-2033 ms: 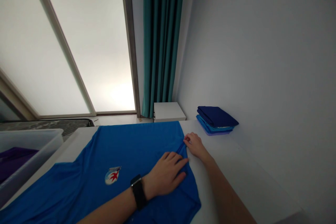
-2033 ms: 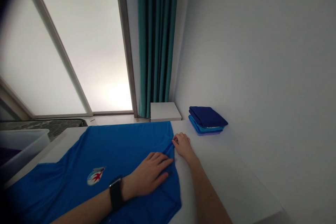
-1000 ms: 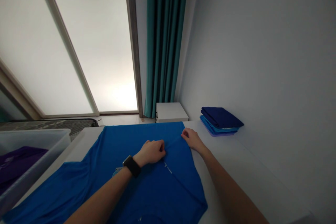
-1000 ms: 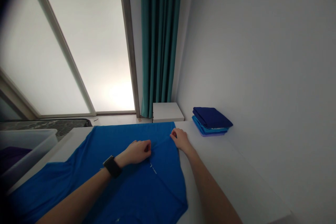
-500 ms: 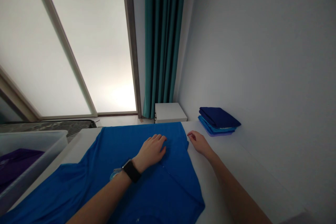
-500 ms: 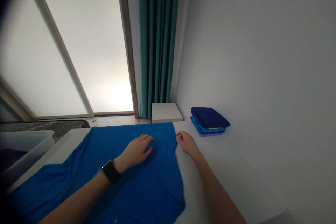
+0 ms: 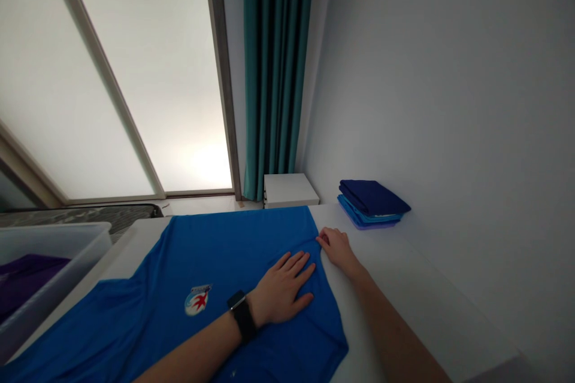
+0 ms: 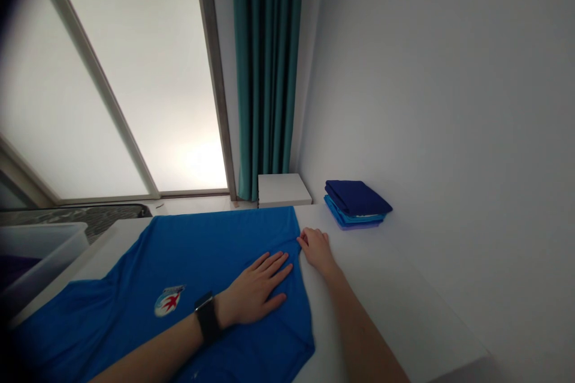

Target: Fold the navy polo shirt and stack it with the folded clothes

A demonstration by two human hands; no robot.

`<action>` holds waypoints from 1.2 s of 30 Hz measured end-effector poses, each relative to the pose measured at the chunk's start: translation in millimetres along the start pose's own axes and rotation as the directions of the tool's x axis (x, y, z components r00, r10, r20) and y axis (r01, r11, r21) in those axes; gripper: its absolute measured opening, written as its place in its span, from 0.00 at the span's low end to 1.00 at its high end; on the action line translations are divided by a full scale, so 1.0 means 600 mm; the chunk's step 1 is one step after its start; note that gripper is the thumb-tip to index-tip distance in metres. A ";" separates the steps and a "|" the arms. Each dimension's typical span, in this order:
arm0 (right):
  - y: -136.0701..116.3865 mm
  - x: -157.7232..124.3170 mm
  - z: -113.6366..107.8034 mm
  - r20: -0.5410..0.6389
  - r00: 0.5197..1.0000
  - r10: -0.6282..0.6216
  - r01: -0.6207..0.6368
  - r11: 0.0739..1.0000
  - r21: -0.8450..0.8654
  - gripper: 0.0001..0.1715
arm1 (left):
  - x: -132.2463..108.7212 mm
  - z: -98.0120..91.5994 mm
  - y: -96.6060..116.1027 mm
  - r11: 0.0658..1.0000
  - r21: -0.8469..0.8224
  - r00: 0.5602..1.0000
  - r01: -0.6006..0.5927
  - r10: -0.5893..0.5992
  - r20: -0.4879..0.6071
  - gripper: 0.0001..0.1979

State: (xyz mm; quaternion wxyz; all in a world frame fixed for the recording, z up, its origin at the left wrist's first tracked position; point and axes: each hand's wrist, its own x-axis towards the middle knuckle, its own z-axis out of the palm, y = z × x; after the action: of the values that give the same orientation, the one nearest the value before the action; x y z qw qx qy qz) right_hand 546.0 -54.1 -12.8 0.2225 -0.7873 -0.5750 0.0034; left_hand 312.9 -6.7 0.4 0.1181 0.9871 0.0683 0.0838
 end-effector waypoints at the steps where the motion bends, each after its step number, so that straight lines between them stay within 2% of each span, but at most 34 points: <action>1: -0.001 -0.001 -0.001 -0.006 1.000 -0.004 0.004 1.000 -0.005 0.10 | 0.000 0.000 0.000 1.000 0.000 1.000 -0.001 0.001 -0.003 0.31; 5: -0.011 -0.007 -0.014 -0.043 0.999 -0.020 0.020 1.000 -0.011 0.12 | 0.000 0.000 0.004 1.000 -0.009 1.000 0.015 -0.015 -0.014 0.33; 9: -0.041 -0.032 -0.036 -0.083 0.992 -0.095 0.095 0.996 -0.002 0.20 | 0.001 -0.004 0.002 0.998 0.015 0.996 0.056 -0.055 -0.067 0.32; 11: -0.061 -0.056 -0.041 -0.063 0.986 -0.156 0.156 0.988 -0.019 0.23 | 0.001 -0.007 -0.003 0.996 0.045 0.994 0.082 -0.078 -0.073 0.32; 14: -0.083 -0.102 -0.037 0.034 0.980 -0.194 0.196 0.975 -0.104 0.27 | 0.001 -0.007 -0.012 0.987 0.083 0.990 0.134 -0.131 -0.050 0.32; 18: -0.084 -0.156 -0.025 0.199 0.976 -0.092 0.130 0.974 -0.188 0.36 | -0.002 0.002 -0.020 0.982 0.108 0.987 0.156 -0.152 -0.047 0.32; 21: -0.076 -0.175 -0.023 0.230 0.973 -0.002 0.052 0.976 -0.212 0.39 | -0.002 0.007 -0.025 0.981 0.123 0.987 0.151 -0.143 -0.069 0.32; 25: -0.073 -0.180 -0.027 0.234 0.972 0.033 0.018 0.978 -0.210 0.40 | 0.016 -0.009 -0.029 0.980 0.143 0.988 0.138 -0.126 -0.087 0.30; 28: -0.077 -0.179 -0.031 0.256 0.965 0.056 0.000 0.977 -0.212 0.40 | 0.046 -0.020 -0.027 0.990 0.142 0.996 0.022 -0.008 -0.092 0.28; 30: -0.082 -0.182 -0.033 0.250 0.966 0.062 -0.009 0.978 -0.208 0.39 | 0.067 -0.017 -0.025 0.989 0.133 0.993 -0.066 0.078 -0.085 0.27; 32: -0.085 -0.189 -0.036 0.241 0.970 0.028 0.018 0.982 -0.186 0.37 | 0.083 -0.005 -0.025 0.988 0.124 0.992 -0.092 0.102 -0.076 0.26; 36: -0.085 -0.210 -0.039 0.282 0.952 -0.121 0.160 0.980 -0.120 0.35 | 0.096 0.019 -0.028 0.992 0.121 0.998 -0.037 0.042 -0.037 0.27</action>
State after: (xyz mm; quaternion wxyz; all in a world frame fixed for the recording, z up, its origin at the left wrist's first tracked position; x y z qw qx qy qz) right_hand 463.2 -164.3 -5.5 0.0845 -0.7501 -0.6536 0.0552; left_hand 369.2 16.0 -6.0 0.0552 0.9918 0.0560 0.1012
